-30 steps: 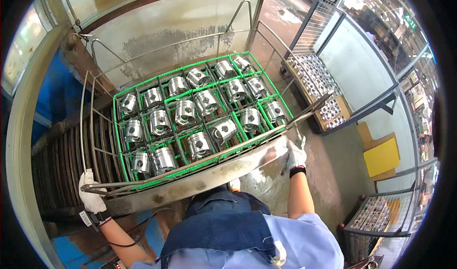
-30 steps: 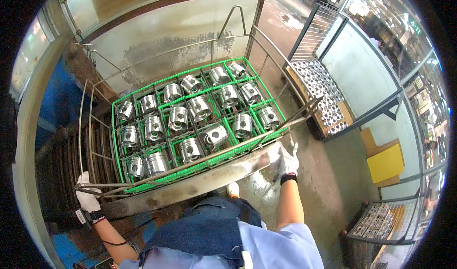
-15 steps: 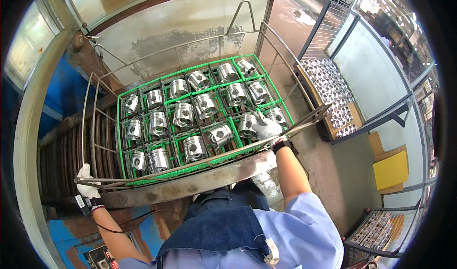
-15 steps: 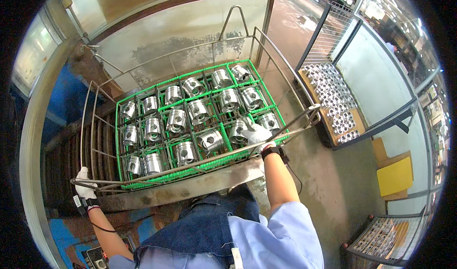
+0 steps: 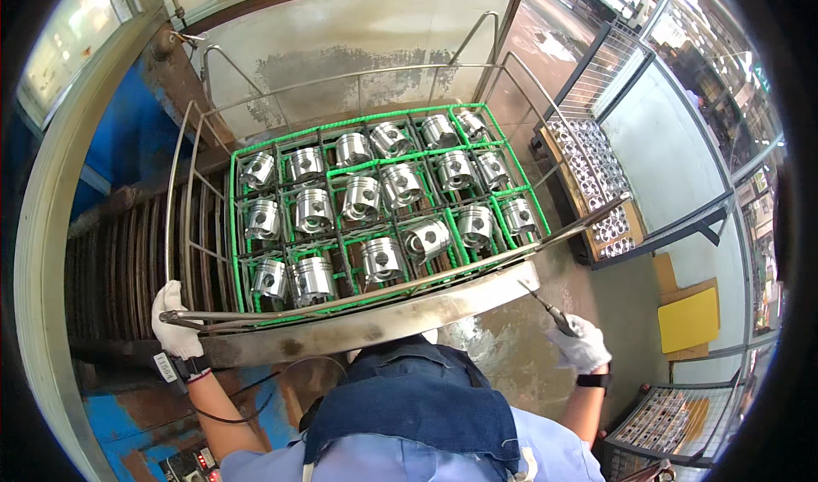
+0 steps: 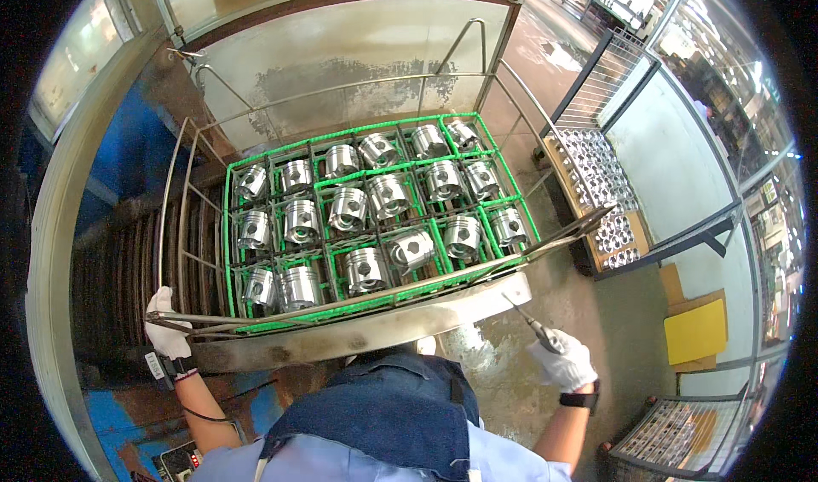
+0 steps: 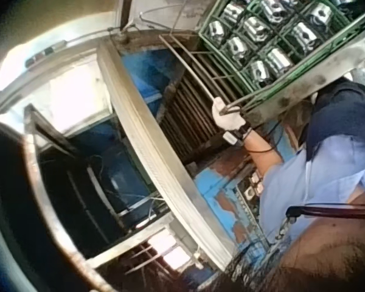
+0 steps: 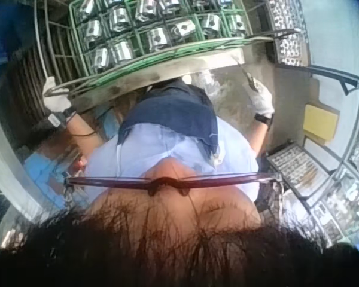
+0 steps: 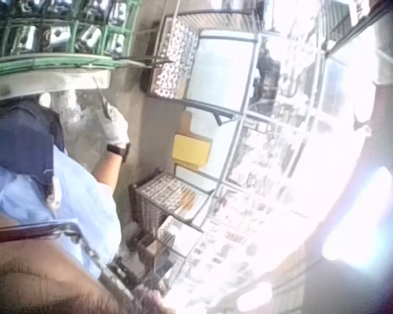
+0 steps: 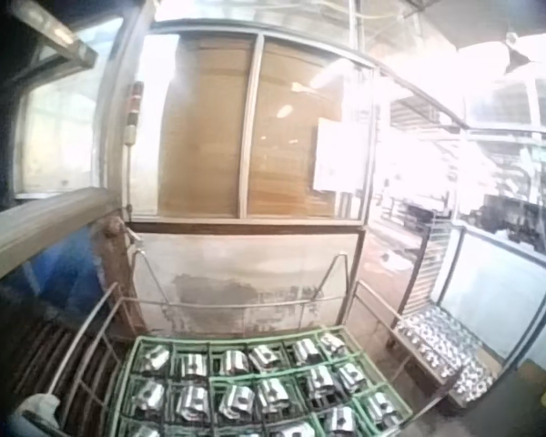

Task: The recorder is seen organizing metal piston-like parts and preparing a pallet with cardboard dividers in an industrial setting.

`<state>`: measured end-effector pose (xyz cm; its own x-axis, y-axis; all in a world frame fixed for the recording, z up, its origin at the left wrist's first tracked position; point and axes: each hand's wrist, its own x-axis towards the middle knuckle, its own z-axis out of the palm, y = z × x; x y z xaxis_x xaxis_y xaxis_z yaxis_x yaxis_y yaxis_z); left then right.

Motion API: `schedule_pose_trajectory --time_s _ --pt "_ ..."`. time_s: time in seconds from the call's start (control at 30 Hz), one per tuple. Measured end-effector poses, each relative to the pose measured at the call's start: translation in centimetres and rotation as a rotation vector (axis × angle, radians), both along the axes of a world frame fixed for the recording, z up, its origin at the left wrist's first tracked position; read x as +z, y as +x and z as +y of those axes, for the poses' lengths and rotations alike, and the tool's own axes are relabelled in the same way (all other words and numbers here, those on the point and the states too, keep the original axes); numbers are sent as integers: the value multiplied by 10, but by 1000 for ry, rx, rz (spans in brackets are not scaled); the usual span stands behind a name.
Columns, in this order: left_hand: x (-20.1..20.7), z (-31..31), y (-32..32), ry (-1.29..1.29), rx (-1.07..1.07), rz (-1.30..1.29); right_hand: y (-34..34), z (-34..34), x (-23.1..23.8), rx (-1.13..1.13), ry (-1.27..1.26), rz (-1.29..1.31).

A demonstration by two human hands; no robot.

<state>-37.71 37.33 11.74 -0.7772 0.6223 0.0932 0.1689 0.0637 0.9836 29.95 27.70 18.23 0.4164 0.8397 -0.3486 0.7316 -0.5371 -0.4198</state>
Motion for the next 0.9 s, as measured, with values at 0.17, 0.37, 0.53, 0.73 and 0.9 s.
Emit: schedule_pose_trajectory --time_s 0.17,0.37,0.53,0.73,0.9 --pt "34 -2 39 -19 -110 -195 -89 56 114 462 347 -267" --pt "44 -3 44 -28 -207 -147 -200 192 59 756 -26 -667" --pt "53 -5 49 -141 -190 -134 -263 233 11 925 -158 -759" --pt "61 -7 56 -88 -108 -88 -315 236 -16 1221 26 -930" --pt "58 -7 57 -70 -50 70 -347 238 -29 1290 -285 -659"
